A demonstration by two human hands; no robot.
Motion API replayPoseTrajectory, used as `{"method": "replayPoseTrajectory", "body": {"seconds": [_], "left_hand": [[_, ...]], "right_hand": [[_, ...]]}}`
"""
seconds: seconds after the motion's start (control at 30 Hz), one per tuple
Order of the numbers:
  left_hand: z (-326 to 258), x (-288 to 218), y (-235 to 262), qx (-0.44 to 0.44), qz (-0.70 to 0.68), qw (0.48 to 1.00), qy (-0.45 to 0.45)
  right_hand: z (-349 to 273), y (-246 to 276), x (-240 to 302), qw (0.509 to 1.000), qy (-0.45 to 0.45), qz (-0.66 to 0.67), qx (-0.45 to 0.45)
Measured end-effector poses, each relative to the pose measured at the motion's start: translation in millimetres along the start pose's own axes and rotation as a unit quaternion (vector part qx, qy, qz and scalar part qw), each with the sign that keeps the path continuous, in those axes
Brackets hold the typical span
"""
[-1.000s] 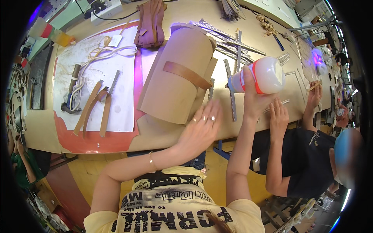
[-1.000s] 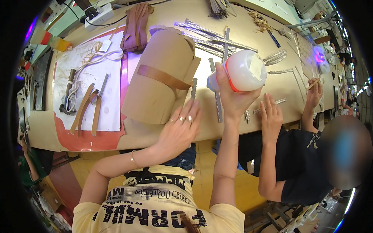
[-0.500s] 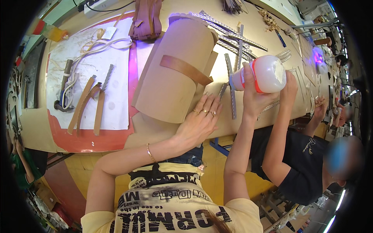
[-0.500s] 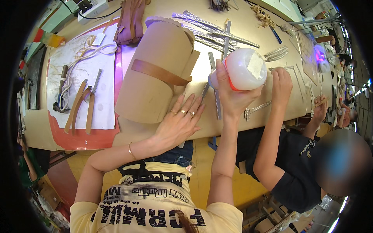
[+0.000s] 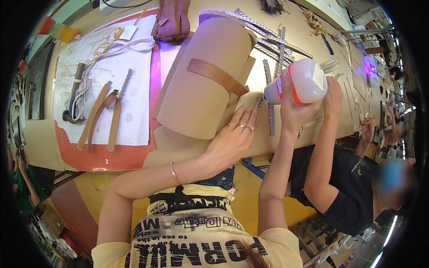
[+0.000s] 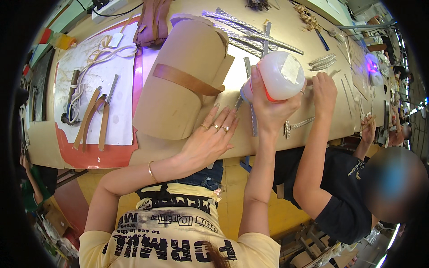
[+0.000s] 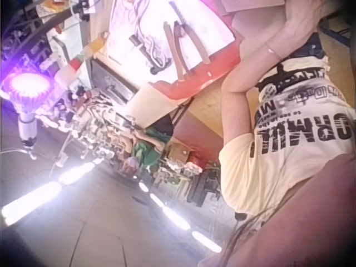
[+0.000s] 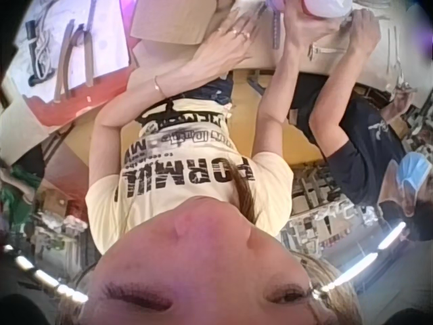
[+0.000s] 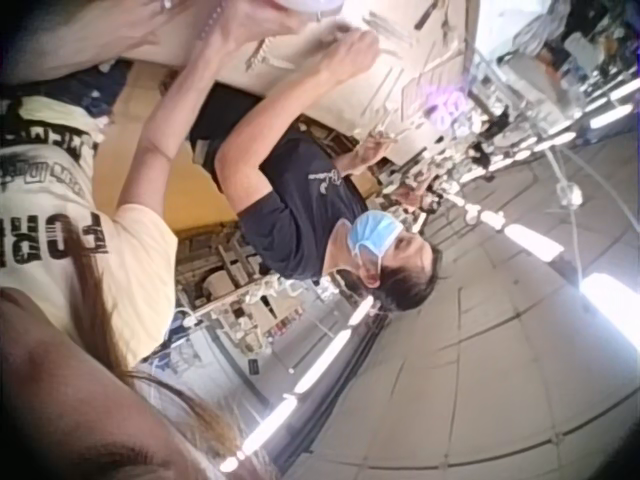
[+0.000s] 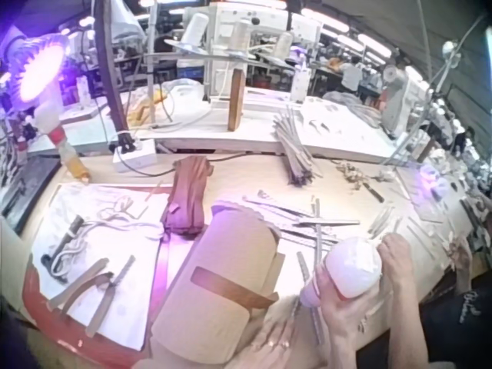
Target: The person assembles a braided strap by hand, aligning it with a cardboard form, applying glue from a bottle, and pressing the strap into place. They handle multiple strap pieces and a cardboard template on a workbench in a factory setting.
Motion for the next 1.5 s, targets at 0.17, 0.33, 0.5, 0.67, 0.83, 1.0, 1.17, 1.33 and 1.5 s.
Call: {"method": "replayPoseTrajectory", "body": {"seconds": [0.17, 0.33, 0.5, 0.67, 0.83, 1.0, 1.17, 1.33, 1.5], "left_hand": [[-0.4, 0.5, -1.0, 0.001, -0.033, 0.999, 0.001], [-0.6, 0.3, -0.9, 0.005, -0.027, 1.0, 0.005], [-0.7, 0.6, -1.3, 0.007, -0.036, 0.999, 0.006], [-0.4, 0.3, -1.7, 0.003, -0.033, 0.999, 0.008], [-0.4, 0.5, -1.9, 0.007, -0.038, 0.999, 0.006], [-0.4, 1.2, -1.8, 0.007, -0.063, 0.998, 0.009], [-0.2, 1.4, -0.9, 0.006, -0.066, 0.998, 0.011], [-1.0, 1.8, -1.1, 0.0, -0.068, 0.998, 0.012], [-0.8, 1.8, -4.1, 0.0, -0.08, 0.997, 0.015]], "right_hand": [[-2.2, 0.2, -6.4, 0.999, -0.022, 0.019, 0.018], [-3.1, -0.8, -6.6, 1.0, -0.018, 0.007, -0.014], [-0.7, 0.0, -3.8, 1.0, -0.005, 0.004, -0.012], [1.3, 0.2, -11.1, 1.0, -0.005, 0.005, -0.018], [2.1, 3.6, -17.8, 0.999, -0.038, 0.006, -0.023], [0.4, 2.4, -10.4, 0.999, -0.034, 0.008, -0.016], [2.1, -0.3, -4.6, 1.0, -0.008, 0.013, -0.001], [3.7, -3.6, -8.9, 1.0, -0.015, 0.021, -0.006], [-2.7, 1.0, -7.5, 0.999, -0.032, 0.009, -0.005]]}}
Point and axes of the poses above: each hand's wrist, its own z-axis towards the middle knuckle, its own y-axis out of the back of the hand, x = y × z, the point moved 3 cm from there along z, towards the middle knuckle, and after that the axes turned 1 degree about z, right-handed, at the moved point
